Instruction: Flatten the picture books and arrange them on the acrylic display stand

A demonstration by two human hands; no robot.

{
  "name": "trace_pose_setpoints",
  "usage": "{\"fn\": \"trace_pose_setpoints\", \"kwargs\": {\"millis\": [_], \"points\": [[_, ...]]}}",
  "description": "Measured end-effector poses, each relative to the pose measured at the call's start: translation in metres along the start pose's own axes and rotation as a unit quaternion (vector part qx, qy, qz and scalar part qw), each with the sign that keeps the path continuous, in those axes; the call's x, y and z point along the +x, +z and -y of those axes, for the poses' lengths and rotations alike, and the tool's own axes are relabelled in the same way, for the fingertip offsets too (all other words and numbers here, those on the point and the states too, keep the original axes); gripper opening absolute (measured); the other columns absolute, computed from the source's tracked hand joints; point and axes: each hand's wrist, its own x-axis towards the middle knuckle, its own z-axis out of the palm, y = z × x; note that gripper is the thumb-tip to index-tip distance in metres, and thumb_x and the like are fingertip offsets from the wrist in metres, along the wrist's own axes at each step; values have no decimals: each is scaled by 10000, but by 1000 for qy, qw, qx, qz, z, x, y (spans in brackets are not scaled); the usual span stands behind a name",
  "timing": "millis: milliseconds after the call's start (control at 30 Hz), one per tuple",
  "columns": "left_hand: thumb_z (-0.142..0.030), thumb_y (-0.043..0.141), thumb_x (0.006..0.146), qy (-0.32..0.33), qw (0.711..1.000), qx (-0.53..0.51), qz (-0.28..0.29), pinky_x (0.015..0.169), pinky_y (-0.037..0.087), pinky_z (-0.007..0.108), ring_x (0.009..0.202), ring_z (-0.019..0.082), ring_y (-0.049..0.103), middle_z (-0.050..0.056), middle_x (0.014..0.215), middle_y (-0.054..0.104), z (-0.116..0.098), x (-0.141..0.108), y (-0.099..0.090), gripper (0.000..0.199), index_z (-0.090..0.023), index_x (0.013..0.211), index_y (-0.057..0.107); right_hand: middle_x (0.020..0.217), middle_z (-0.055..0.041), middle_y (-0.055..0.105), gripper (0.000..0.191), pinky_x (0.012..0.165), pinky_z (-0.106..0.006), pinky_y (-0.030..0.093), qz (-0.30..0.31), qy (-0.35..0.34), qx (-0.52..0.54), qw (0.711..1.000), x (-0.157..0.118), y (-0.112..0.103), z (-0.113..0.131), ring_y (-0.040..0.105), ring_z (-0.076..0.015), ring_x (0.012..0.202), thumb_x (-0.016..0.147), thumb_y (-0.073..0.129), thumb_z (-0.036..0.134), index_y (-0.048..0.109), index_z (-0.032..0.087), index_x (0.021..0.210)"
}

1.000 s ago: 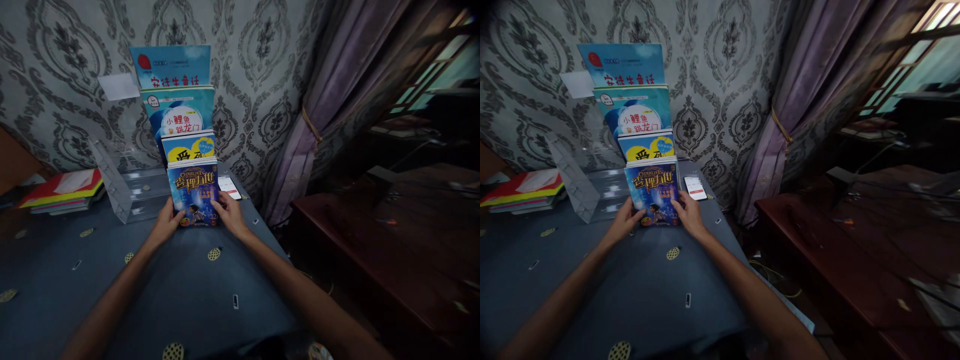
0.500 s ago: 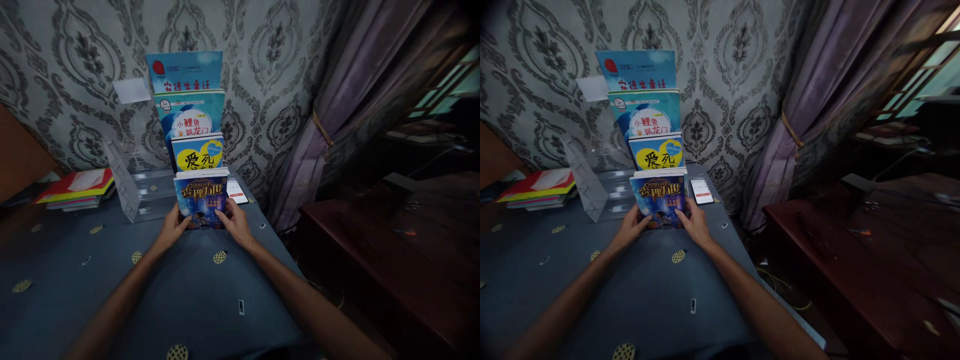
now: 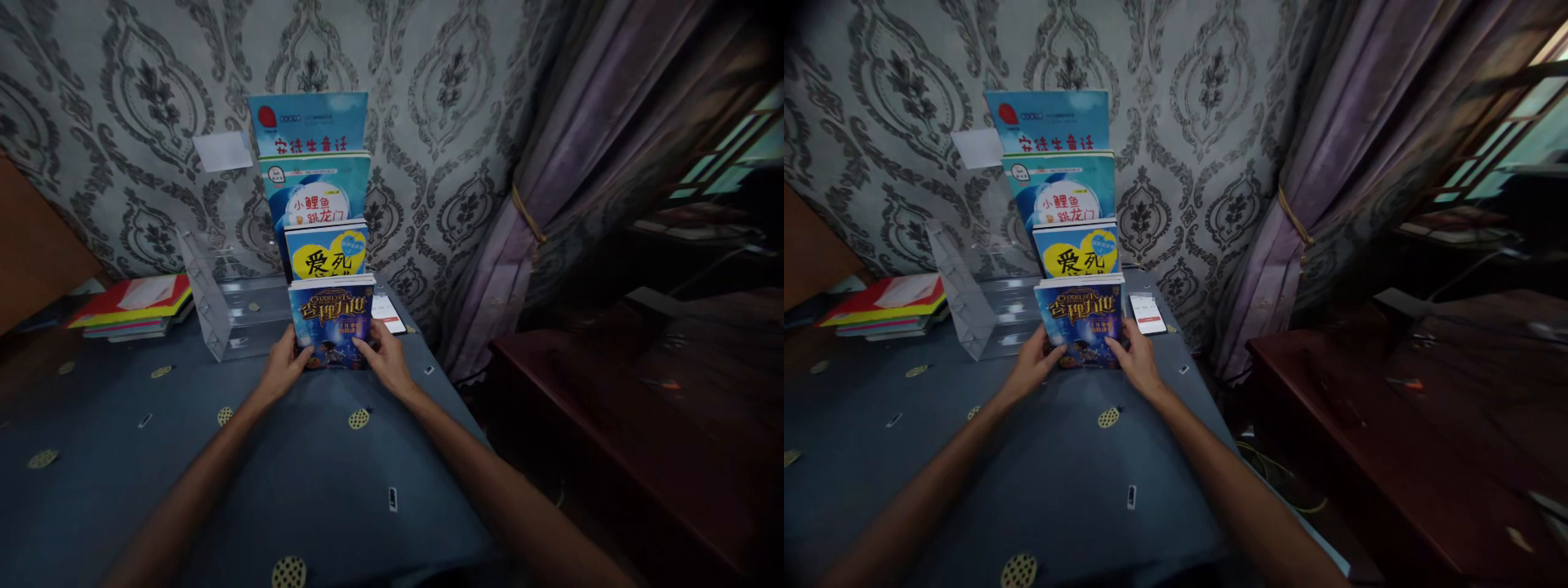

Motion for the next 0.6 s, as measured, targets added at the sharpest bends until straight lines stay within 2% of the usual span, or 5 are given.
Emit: {"fn": "trace_pose_setpoints", "kwargs": {"millis": [233, 400, 600], "points": [[-339, 636, 856, 7, 999, 29, -34, 854, 544, 363, 936, 239, 683, 35, 964, 711, -12, 11, 0, 389, -203, 1217, 585, 1136, -85, 730, 383, 956, -433, 547, 8, -6, 10, 1000, 17, -2, 7, 697, -274, 1068, 868, 677, 431, 568, 239, 1181], [-315, 615, 865, 23, 998, 38, -39, 865, 545, 361, 927, 228, 689, 20, 944, 704, -24, 19, -6, 342, -216, 1191, 582, 1175, -88, 715, 418, 979, -430, 540, 16, -19, 27, 999, 30, -3, 15, 689, -269, 1083, 867, 670, 424, 558, 237, 1224], [-274, 631, 859, 54, 996, 35, -69, 854, 564, 353, 943, 224, 685, 43, 1044, 711, -37, 30, -13, 386, -212, 1235, 575, 1092, -93, 719, 407, 913, -426, 560, 10, -50, -5, 999, 48, -2, 26, 685, -277, 1023, 890, 648, 435, 566, 230, 1231]]}}
